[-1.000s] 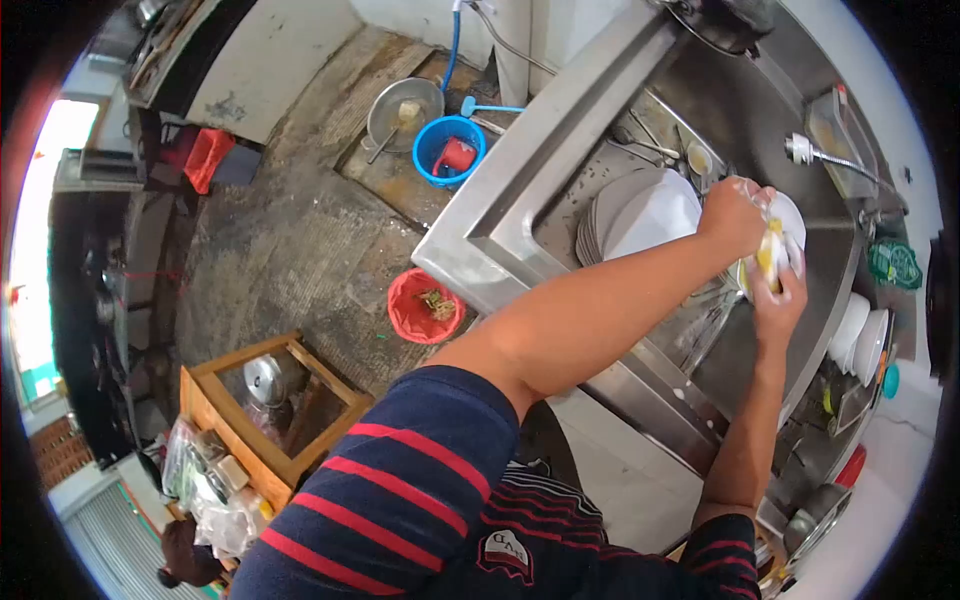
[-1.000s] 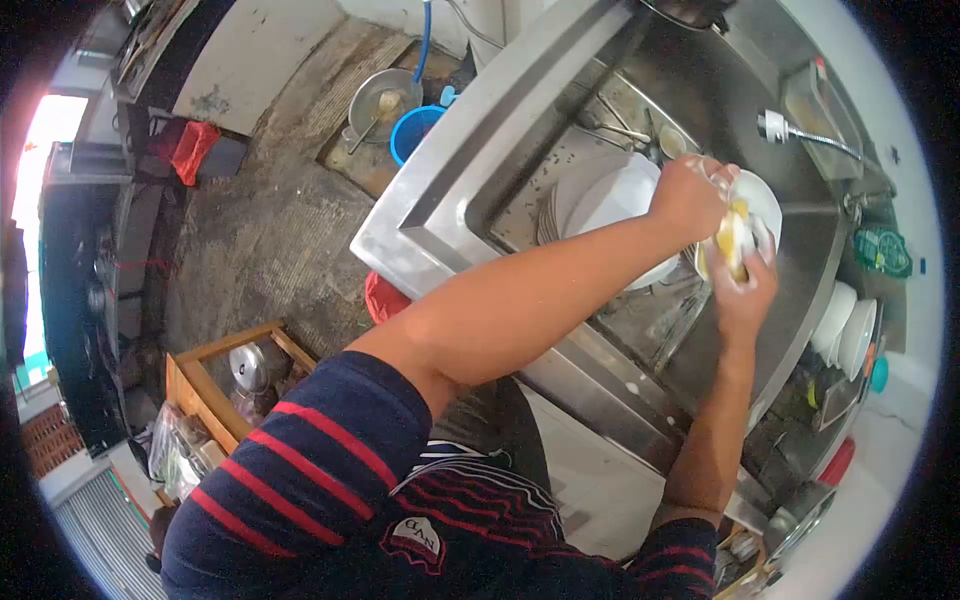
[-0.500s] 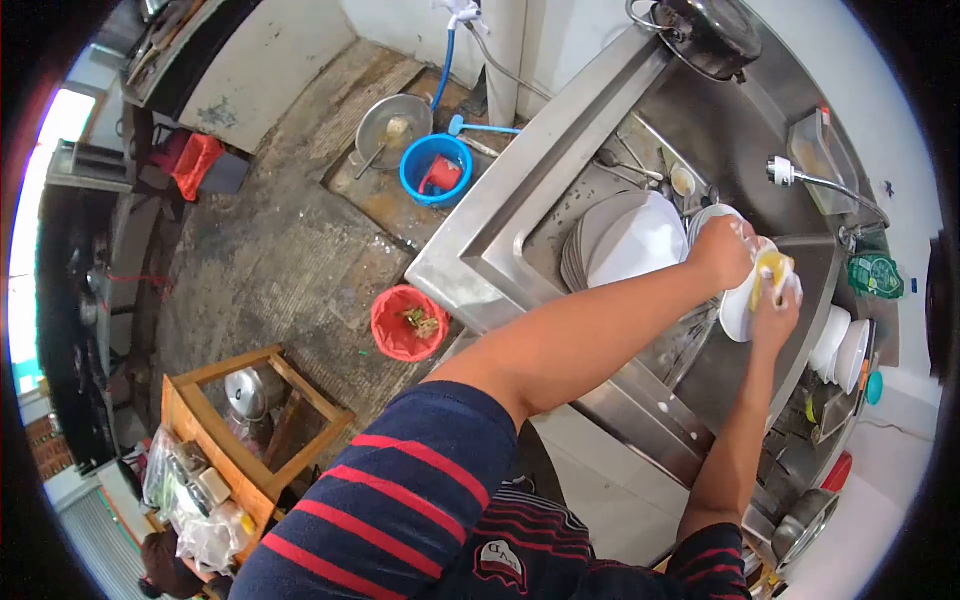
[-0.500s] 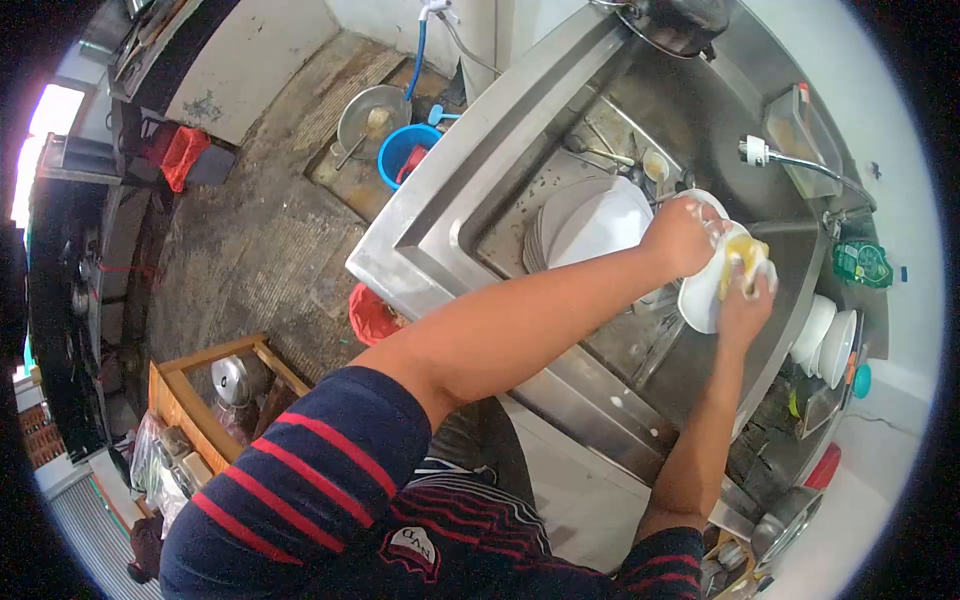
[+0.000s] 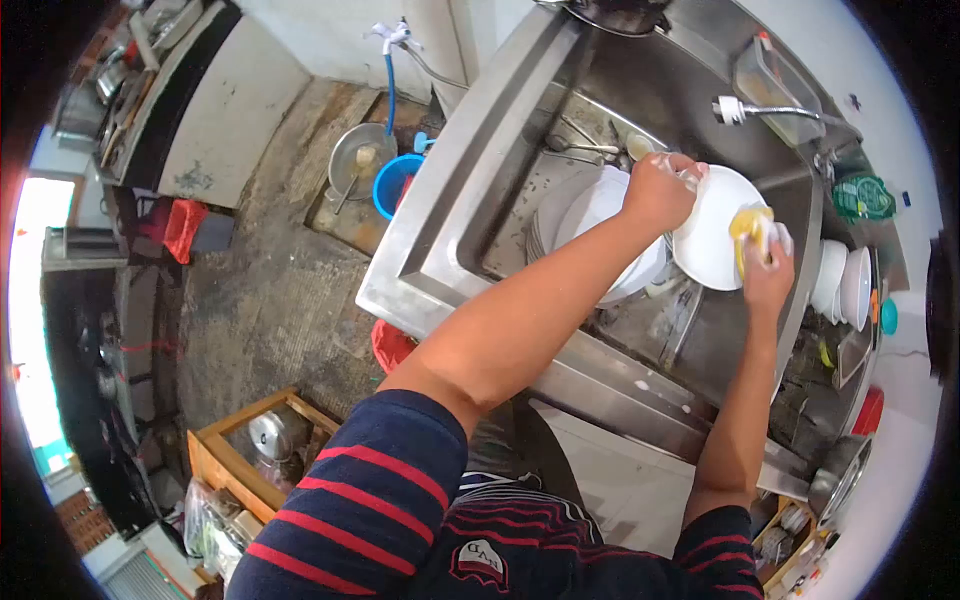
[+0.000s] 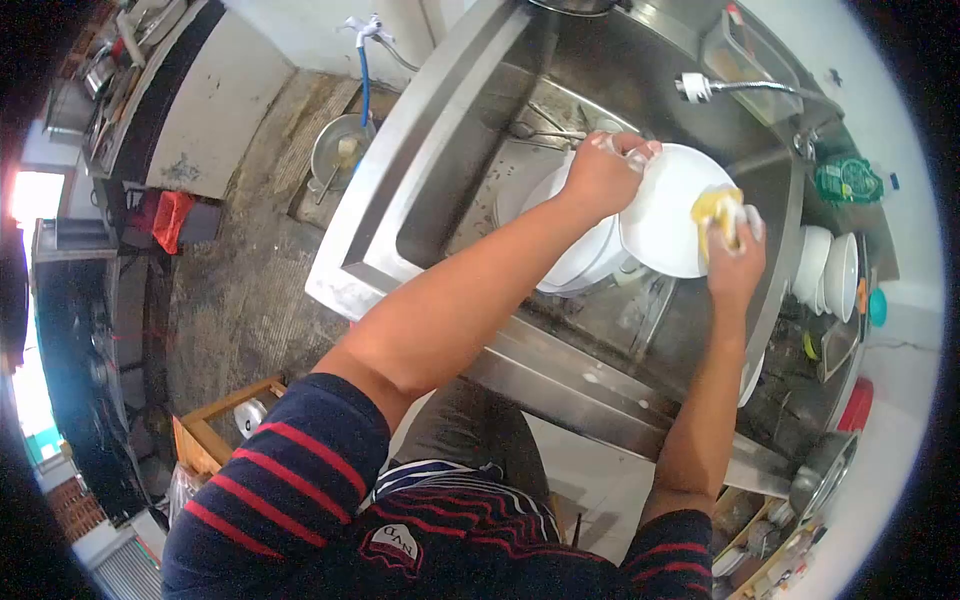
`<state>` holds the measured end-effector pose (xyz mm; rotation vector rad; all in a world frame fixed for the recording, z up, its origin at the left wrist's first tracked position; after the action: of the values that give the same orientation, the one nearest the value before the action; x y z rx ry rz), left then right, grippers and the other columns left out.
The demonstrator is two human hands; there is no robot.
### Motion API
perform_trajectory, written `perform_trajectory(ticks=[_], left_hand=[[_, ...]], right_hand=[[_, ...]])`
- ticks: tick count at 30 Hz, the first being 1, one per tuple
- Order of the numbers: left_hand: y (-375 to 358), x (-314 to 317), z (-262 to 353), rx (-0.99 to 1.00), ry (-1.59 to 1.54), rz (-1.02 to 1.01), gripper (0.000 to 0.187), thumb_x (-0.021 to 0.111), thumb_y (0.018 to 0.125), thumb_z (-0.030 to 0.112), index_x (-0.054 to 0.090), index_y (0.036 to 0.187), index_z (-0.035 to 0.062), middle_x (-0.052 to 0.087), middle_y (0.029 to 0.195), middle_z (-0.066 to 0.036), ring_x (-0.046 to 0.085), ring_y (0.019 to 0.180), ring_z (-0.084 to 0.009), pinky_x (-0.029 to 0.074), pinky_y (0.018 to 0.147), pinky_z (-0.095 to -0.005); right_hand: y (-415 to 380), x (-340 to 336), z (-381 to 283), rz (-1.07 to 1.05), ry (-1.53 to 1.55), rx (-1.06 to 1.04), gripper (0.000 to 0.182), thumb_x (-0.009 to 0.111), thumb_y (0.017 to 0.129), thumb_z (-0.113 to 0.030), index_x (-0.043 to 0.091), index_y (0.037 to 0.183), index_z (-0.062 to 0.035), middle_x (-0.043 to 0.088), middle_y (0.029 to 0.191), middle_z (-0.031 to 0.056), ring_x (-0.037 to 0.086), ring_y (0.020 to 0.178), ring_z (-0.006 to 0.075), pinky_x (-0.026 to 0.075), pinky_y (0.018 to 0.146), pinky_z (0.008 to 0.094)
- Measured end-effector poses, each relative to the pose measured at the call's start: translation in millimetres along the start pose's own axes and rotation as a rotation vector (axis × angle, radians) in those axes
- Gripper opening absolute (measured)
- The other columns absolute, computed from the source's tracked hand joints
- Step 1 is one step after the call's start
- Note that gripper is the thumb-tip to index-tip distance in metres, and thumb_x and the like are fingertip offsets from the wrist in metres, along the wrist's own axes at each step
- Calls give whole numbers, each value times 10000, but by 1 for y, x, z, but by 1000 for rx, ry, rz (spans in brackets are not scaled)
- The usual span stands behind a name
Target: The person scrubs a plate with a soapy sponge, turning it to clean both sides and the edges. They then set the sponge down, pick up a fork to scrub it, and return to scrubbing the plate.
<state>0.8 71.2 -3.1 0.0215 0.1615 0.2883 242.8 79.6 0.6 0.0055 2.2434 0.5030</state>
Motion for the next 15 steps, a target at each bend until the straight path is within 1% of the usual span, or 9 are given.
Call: perform_trajectory(ticks=[1,2,3,7,9,10,11,13,15], left_hand=[[-4,8,-3,1,0,-15,342,639,893,339,718,903,6,671,833,-212,656,772,-323,510,725,-396],[-9,17,-4,27,3,-63,337,642,890,336,719,903,9,671,842,-218,656,780,-326,511,728,-395],[-12,24,-2,52,5,-109,331,644,886,334,720,904,12,670,851,-224,657,788,-329,511,731,-395],[-19,31,2,118,-23,-126,321,642,884,325,721,906,15,674,854,-236,661,804,-337,511,743,-398],[-18,20,6,169,30,24,325,630,893,318,718,904,6,679,842,-238,670,794,-342,511,740,-401],[-16,16,6,96,-40,16,336,618,898,313,716,912,-8,680,822,-239,670,769,-357,511,722,-411],[-15,13,5,97,-42,3,336,618,898,313,716,912,-8,680,822,-239,670,769,-357,511,722,-411],[-7,5,-2,25,-4,77,357,621,896,328,717,926,-15,684,816,-232,674,751,-337,512,704,-408],[0,0,-11,27,55,120,354,647,894,316,716,941,-28,697,770,-181,664,717,-247,509,673,-375]], right_hand=[[3,-4,8,123,-181,55,398,687,808,-136,611,1128,89,543,1250,212,551,1149,330,421,990,371],[3,-2,14,170,-202,61,412,694,851,-214,614,1133,76,539,1244,233,535,1161,372,413,996,398],[5,-2,9,175,-208,71,412,694,851,-214,614,1133,76,539,1244,233,535,1161,372,413,996,398],[3,13,-31,217,-180,20,359,683,866,-213,631,1107,48,535,1242,248,536,1159,378,414,992,408],[-1,25,-69,11,73,-125,345,690,862,-217,643,1110,19,553,1219,247,535,1158,384,409,1001,408],[-4,27,-77,16,69,-116,345,690,862,-217,643,1110,19,553,1219,247,535,1158,384,409,1001,408],[-7,30,-86,-8,77,-166,347,695,857,-220,647,1114,9,565,1205,243,541,1145,379,413,991,410],[-12,30,-99,-26,76,-203,350,700,852,-224,651,1117,-1,577,1192,239,547,1133,374,417,982,412],[-17,29,-109,-166,157,-289,351,738,810,-246,682,1054,0,593,1176,234,553,1112,353,426,956,403]])
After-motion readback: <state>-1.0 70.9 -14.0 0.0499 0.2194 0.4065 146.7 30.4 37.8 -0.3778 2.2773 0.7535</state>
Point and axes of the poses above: each hand's wrist, its own y-axis towards the middle knuckle, its own x-axis out of the palm, z = x × y, the point moved 5 cm from there along y, towards the middle knuckle
